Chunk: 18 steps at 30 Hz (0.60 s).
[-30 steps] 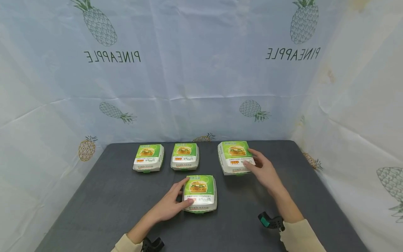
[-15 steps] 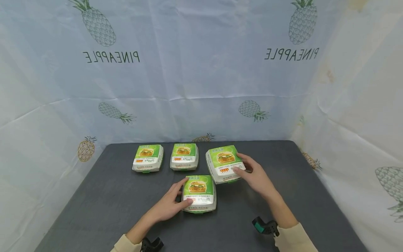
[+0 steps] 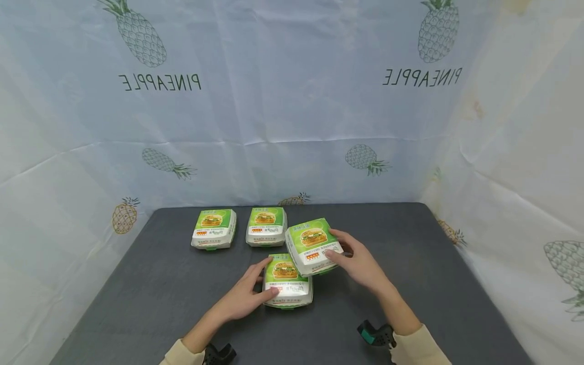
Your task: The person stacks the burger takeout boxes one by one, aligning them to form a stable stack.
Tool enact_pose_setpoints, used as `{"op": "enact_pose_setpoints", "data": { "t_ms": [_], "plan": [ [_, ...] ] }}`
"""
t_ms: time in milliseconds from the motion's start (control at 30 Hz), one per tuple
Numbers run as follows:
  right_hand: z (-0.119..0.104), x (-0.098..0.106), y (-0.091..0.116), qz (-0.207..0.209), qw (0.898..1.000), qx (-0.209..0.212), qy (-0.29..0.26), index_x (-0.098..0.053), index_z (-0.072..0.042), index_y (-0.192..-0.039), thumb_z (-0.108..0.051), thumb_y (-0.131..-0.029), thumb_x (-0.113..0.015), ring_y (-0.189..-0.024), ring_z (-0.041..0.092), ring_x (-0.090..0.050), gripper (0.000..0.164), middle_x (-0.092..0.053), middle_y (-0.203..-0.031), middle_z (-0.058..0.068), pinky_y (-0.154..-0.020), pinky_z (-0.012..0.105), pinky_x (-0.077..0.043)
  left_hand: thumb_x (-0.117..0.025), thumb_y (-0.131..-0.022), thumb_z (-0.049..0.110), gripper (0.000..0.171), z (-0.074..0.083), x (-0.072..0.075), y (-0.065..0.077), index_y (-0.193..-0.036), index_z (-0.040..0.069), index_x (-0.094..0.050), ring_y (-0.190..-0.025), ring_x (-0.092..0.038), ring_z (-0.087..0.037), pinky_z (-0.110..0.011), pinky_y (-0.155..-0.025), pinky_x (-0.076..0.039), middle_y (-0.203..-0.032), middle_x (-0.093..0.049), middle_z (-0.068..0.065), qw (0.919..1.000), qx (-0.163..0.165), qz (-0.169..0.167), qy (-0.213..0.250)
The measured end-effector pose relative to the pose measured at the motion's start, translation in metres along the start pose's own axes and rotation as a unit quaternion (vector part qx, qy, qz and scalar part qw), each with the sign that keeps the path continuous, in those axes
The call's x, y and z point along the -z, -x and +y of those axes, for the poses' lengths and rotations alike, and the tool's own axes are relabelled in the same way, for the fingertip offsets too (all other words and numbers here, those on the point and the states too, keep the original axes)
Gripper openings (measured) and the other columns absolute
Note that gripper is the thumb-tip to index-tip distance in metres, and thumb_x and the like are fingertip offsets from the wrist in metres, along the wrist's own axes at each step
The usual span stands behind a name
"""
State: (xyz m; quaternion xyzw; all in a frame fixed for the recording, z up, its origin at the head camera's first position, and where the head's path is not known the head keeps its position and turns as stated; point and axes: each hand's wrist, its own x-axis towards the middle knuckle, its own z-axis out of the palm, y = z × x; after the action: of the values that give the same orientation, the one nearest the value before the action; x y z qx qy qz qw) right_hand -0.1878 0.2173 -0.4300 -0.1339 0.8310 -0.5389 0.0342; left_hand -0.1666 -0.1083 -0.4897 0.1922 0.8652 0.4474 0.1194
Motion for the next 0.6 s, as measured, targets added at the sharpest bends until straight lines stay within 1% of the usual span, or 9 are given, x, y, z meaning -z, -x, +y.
{"op": "enact_pose_setpoints", "data": {
  "t_ms": [167, 267, 333, 400, 467, 600],
  "plan": [
    [0.003, -0.007, 0.001, -0.006, 1.000, -0.004, -0.005, -0.039, -0.007, -0.156, -0.029, -0.100, -0.069, -0.109, 0.028, -0.062, 0.067, -0.055, -0.138, 0.022, -0.085, 0.045, -0.055, -0.063, -0.099, 0.052, 0.080, 0.003, 0.001, 0.001, -0.163, 0.022, -0.026, -0.126, -0.055, -0.031, -0.046, -0.089, -0.050, -0.150, -0.037, -0.014, 1.0000, -0.003, -0.001, 0.002],
    [0.005, -0.009, 0.002, -0.007, 1.000, -0.005, -0.005, -0.039, -0.008, -0.156, -0.029, -0.100, -0.068, -0.110, 0.029, -0.062, 0.067, -0.055, -0.138, 0.021, -0.086, 0.048, -0.055, -0.063, -0.099, 0.052, 0.081, 0.004, 0.003, 0.001, -0.163, 0.022, -0.025, -0.125, -0.055, -0.030, -0.047, -0.091, -0.049, -0.150, -0.036, -0.014, 1.0000, -0.004, -0.005, 0.000],
    [0.005, -0.010, 0.002, -0.005, 1.000, -0.007, -0.006, -0.039, -0.008, -0.156, -0.029, -0.100, -0.068, -0.110, 0.029, -0.062, 0.067, -0.055, -0.139, 0.022, -0.087, 0.048, -0.054, -0.062, -0.099, 0.053, 0.081, 0.006, 0.004, 0.001, -0.163, 0.021, -0.025, -0.125, -0.054, -0.029, -0.046, -0.091, -0.049, -0.151, -0.035, -0.013, 0.9999, -0.003, -0.008, -0.007],
    [0.005, -0.011, 0.002, -0.003, 1.000, -0.009, -0.008, -0.039, -0.008, -0.156, -0.030, -0.100, -0.068, -0.112, 0.030, -0.062, 0.067, -0.054, -0.140, 0.022, -0.087, 0.049, -0.054, -0.061, -0.099, 0.055, 0.081, 0.008, 0.006, 0.001, -0.163, 0.019, -0.026, -0.124, -0.054, -0.029, -0.047, -0.090, -0.050, -0.152, -0.035, -0.013, 0.9998, -0.001, -0.003, -0.021],
    [0.004, -0.011, 0.001, -0.001, 1.000, -0.011, -0.007, -0.039, -0.008, -0.156, -0.031, -0.100, -0.069, -0.112, 0.031, -0.061, 0.068, -0.054, -0.140, 0.023, -0.087, 0.049, -0.054, -0.059, -0.099, 0.057, 0.080, 0.011, 0.007, 0.001, -0.162, 0.017, -0.028, -0.125, -0.054, -0.031, -0.050, -0.090, -0.050, -0.153, -0.035, -0.013, 0.9990, -0.003, 0.013, -0.043],
    [0.002, -0.012, 0.000, 0.002, 1.000, -0.011, -0.004, -0.039, -0.008, -0.156, -0.032, -0.100, -0.069, -0.114, 0.032, -0.061, 0.068, -0.053, -0.141, 0.024, -0.088, 0.049, -0.053, -0.058, -0.098, 0.060, 0.079, 0.022, 0.008, 0.000, -0.159, 0.015, -0.036, -0.133, -0.048, -0.037, -0.061, -0.097, -0.045, -0.153, -0.039, -0.013, 0.9938, -0.012, 0.070, -0.086]
  ]
}}
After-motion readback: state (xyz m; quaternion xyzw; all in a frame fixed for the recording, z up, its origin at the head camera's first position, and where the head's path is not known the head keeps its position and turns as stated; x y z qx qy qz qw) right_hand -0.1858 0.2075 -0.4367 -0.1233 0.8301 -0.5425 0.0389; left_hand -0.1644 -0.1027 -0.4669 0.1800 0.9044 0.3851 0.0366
